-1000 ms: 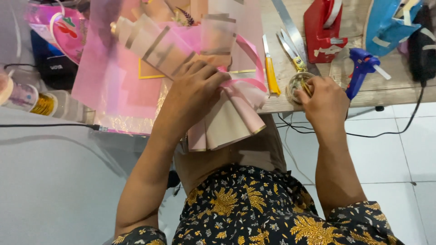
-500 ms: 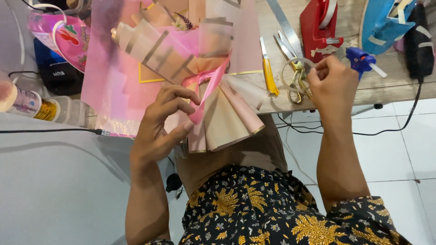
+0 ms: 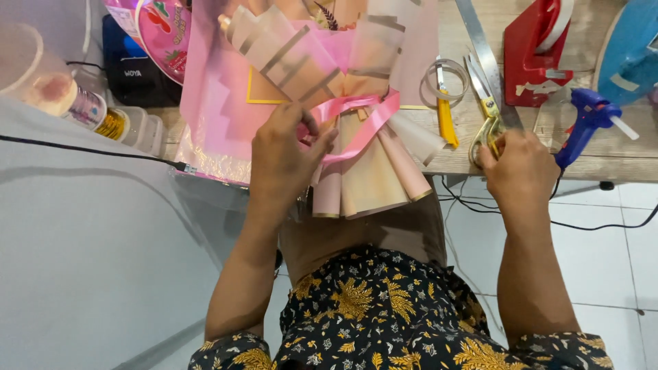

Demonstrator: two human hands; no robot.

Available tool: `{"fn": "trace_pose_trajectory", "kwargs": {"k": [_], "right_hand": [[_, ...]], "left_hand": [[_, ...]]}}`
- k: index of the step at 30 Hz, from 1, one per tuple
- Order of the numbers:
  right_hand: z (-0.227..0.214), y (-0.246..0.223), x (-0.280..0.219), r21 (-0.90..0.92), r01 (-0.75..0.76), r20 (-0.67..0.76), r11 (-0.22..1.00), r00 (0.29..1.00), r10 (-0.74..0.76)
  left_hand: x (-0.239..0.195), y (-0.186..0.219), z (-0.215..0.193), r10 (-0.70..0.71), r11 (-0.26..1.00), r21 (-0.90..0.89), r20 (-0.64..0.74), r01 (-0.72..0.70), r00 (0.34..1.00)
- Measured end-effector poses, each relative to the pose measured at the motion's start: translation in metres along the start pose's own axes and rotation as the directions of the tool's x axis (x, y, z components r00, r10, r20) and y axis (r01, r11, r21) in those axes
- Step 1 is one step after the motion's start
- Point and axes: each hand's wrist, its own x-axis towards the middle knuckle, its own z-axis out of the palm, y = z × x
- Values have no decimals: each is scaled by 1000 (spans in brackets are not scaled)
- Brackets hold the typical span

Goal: The person wraps a pink ribbon around a bouquet of artificial flowers, secures it with a hot glue gun, and trims the ribbon with scissors. They then tie a decorative bow and adjust the wrapping to complete the presentation.

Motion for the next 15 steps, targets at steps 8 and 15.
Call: {"fn": "trace_pose_trajectory", "kwargs": {"k": [8,15], "right_hand": [[-105,3,-23,177,-130,385,976,922,53],[-78,100,-45,688,18,156,725,973,-172]], "left_hand": [[27,5,19,-58,998,38,-46,59,997],[35,-6,26,-120,987,-116,-88,110,989]]}}
